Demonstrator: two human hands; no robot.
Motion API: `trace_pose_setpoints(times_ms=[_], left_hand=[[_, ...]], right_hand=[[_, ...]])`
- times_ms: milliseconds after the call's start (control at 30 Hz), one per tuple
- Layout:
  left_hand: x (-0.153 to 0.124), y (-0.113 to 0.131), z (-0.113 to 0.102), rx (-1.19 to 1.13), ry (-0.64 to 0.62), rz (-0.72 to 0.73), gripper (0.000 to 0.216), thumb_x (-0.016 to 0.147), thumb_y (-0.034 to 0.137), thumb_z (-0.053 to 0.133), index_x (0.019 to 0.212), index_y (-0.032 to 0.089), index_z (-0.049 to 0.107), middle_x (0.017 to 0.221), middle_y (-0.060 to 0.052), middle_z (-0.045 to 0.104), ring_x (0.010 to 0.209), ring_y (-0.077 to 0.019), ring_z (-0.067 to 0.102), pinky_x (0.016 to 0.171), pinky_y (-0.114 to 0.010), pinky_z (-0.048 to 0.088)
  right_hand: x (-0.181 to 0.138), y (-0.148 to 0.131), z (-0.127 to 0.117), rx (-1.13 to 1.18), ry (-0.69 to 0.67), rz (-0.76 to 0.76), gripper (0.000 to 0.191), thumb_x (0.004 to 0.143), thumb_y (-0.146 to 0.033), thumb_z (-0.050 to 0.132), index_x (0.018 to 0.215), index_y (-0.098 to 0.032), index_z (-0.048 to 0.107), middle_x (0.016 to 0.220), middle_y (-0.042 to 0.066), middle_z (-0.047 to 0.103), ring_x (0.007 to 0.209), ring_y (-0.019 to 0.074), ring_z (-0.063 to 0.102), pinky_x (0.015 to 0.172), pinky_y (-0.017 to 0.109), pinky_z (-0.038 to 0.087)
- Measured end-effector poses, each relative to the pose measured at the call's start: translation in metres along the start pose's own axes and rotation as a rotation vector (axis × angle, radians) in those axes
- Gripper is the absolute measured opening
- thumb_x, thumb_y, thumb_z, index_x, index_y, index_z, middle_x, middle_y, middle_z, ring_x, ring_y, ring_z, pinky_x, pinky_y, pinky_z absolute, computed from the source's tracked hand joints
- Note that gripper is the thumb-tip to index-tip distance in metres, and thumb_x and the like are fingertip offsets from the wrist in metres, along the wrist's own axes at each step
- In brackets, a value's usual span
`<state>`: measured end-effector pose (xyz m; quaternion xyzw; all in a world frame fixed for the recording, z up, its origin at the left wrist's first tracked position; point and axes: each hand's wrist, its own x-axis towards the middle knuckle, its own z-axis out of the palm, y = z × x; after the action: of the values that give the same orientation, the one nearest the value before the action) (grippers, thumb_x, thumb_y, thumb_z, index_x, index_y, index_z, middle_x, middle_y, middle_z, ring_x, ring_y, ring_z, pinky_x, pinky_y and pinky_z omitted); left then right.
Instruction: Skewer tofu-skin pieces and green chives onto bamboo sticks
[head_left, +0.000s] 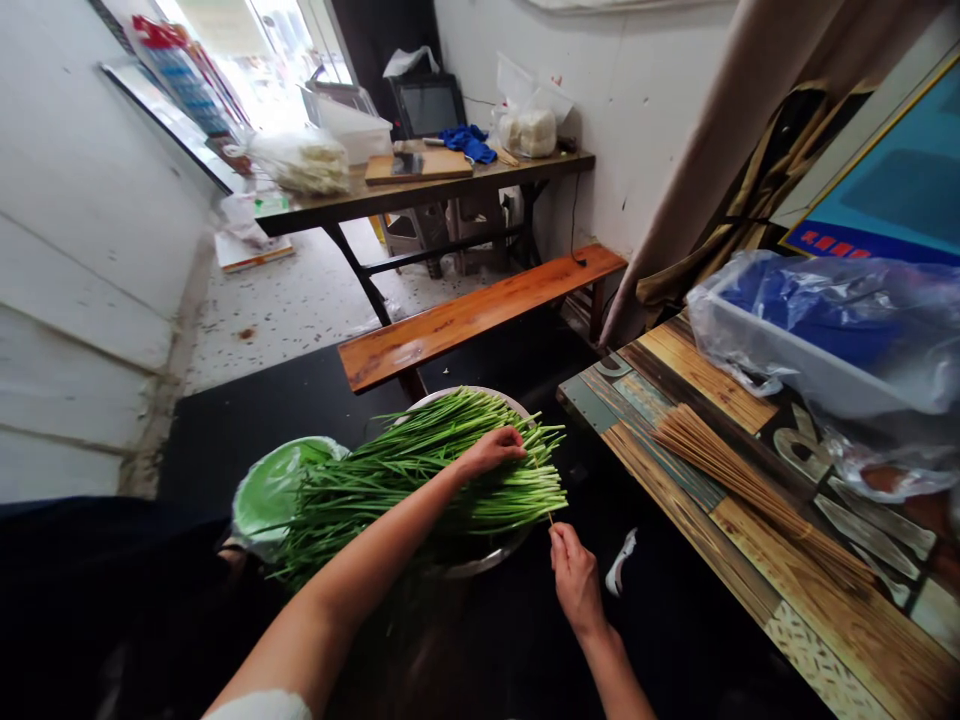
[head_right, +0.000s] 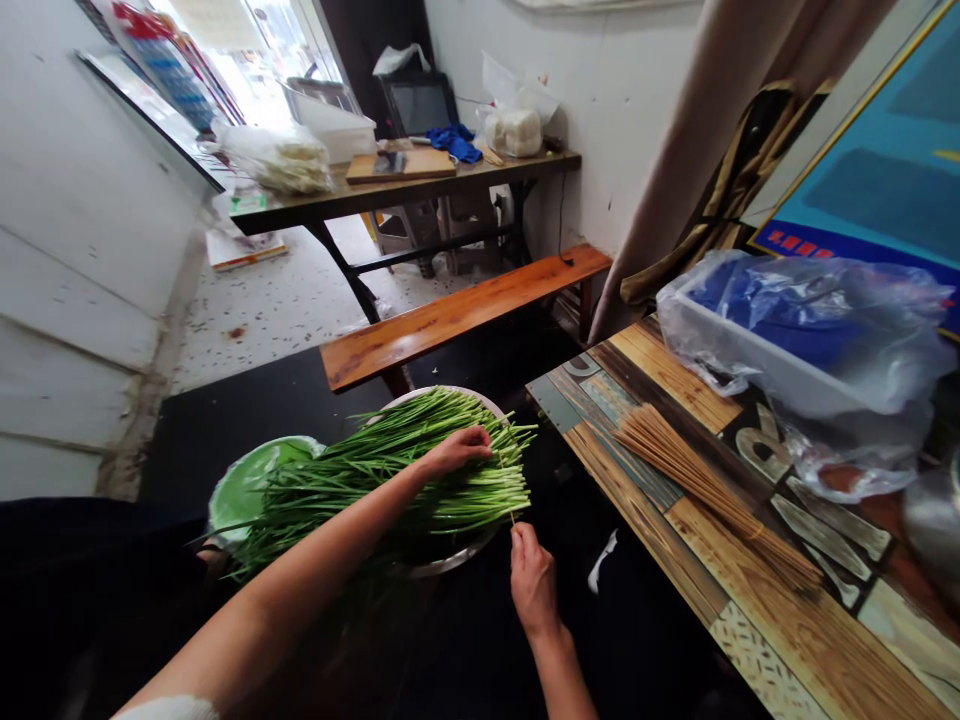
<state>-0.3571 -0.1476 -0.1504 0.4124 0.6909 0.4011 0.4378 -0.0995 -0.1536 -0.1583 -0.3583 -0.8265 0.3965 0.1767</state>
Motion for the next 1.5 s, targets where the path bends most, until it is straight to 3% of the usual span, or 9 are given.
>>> trace_pose_setpoints(times_ms=[100, 233, 867, 1000, 1100, 1167, 1233, 1333, 1500], left_hand=[[-0.003, 0.004, -0.001, -0.172, -0.052, -0.044, 0.035, 0.070, 0.043, 0.062, 0.088, 0.012, 0.065, 0.069, 0.000, 0.059, 0.064, -0.0121, 0.051, 0.062, -0.023, 0.038], [-0.004, 0.015, -0.003, -0.240, -0.075, -0.079, 0.041, 0.068, 0.051, 0.063, 0.081, 0.012, 0.069, 0.067, -0.001, 0.060, 0.065, -0.0124, 0.050, 0.063, -0.024, 0.037], [0.000, 0.023, -0.006, -0.295, -0.045, -0.062, 0.039, 0.064, 0.050, 0.066, 0.075, 0.013, 0.068, 0.066, 0.000, 0.061, 0.063, -0.0116, 0.049, 0.069, -0.026, 0.037], [0.001, 0.021, -0.004, -0.253, -0.016, -0.067, 0.039, 0.067, 0.050, 0.064, 0.075, 0.012, 0.068, 0.064, 0.001, 0.059, 0.062, -0.0109, 0.048, 0.068, -0.025, 0.037], [0.000, 0.024, -0.001, -0.218, -0.021, -0.093, 0.037, 0.068, 0.048, 0.064, 0.076, 0.012, 0.068, 0.064, 0.001, 0.060, 0.063, -0.0115, 0.049, 0.066, -0.025, 0.037], [-0.003, 0.028, -0.002, -0.236, -0.020, -0.071, 0.032, 0.068, 0.043, 0.065, 0.073, 0.012, 0.067, 0.063, 0.001, 0.059, 0.063, -0.0120, 0.049, 0.065, -0.026, 0.037], [-0.007, 0.037, -0.008, -0.273, 0.018, -0.018, 0.026, 0.070, 0.038, 0.065, 0.070, 0.012, 0.065, 0.062, 0.002, 0.059, 0.063, -0.0121, 0.048, 0.065, -0.026, 0.037], [-0.018, 0.060, -0.031, -0.316, 0.108, 0.070, 0.022, 0.077, 0.036, 0.060, 0.076, 0.014, 0.063, 0.068, 0.002, 0.059, 0.068, -0.0121, 0.049, 0.068, -0.025, 0.037], [-0.050, 0.129, -0.085, -0.488, 0.277, 0.327, 0.026, 0.076, 0.039, 0.063, 0.085, 0.014, 0.061, 0.074, 0.000, 0.058, 0.066, -0.0093, 0.048, 0.064, -0.022, 0.038]], right_hand=[[0.006, 0.001, -0.003, 0.020, 0.021, -0.046, 0.034, 0.095, -0.032, 0.031, 0.104, -0.016, 0.060, 0.085, 0.008, 0.070, 0.070, 0.0155, 0.068, 0.063, 0.022, 0.049], [0.012, 0.001, -0.009, 0.024, 0.001, -0.108, 0.035, 0.094, -0.029, 0.032, 0.112, -0.016, 0.060, 0.103, 0.009, 0.070, 0.091, 0.0180, 0.068, 0.078, 0.025, 0.052], [0.026, -0.014, -0.027, 0.045, -0.077, -0.067, 0.035, 0.093, -0.029, 0.034, 0.108, -0.017, 0.064, 0.099, 0.009, 0.071, 0.087, 0.0195, 0.068, 0.075, 0.027, 0.052], [0.025, -0.016, -0.022, 0.054, -0.045, -0.051, 0.032, 0.091, -0.030, 0.037, 0.100, -0.017, 0.064, 0.076, 0.005, 0.069, 0.068, 0.0151, 0.065, 0.063, 0.022, 0.048], [0.028, -0.020, -0.015, 0.171, -0.032, 0.061, 0.029, 0.089, -0.033, 0.040, 0.089, -0.015, 0.063, 0.052, -0.003, 0.051, 0.046, 0.0094, 0.049, 0.047, 0.018, 0.039], [0.031, -0.023, -0.010, 0.270, -0.032, 0.139, 0.032, 0.089, -0.038, 0.041, 0.081, -0.015, 0.063, 0.046, -0.007, 0.040, 0.041, 0.0072, 0.039, 0.041, 0.017, 0.030], [0.035, -0.028, -0.008, 0.333, -0.029, 0.155, 0.036, 0.090, -0.041, 0.040, 0.077, -0.016, 0.062, 0.047, -0.008, 0.036, 0.042, 0.0064, 0.033, 0.040, 0.017, 0.026], [0.037, -0.036, -0.010, 0.355, -0.003, 0.086, 0.034, 0.091, -0.040, 0.039, 0.078, -0.017, 0.060, 0.054, -0.006, 0.041, 0.047, 0.0070, 0.037, 0.046, 0.017, 0.032], [0.037, -0.042, -0.014, 0.352, 0.041, -0.004, 0.030, 0.091, -0.038, 0.040, 0.086, -0.017, 0.061, 0.060, -0.003, 0.050, 0.052, 0.0096, 0.046, 0.054, 0.019, 0.038]])
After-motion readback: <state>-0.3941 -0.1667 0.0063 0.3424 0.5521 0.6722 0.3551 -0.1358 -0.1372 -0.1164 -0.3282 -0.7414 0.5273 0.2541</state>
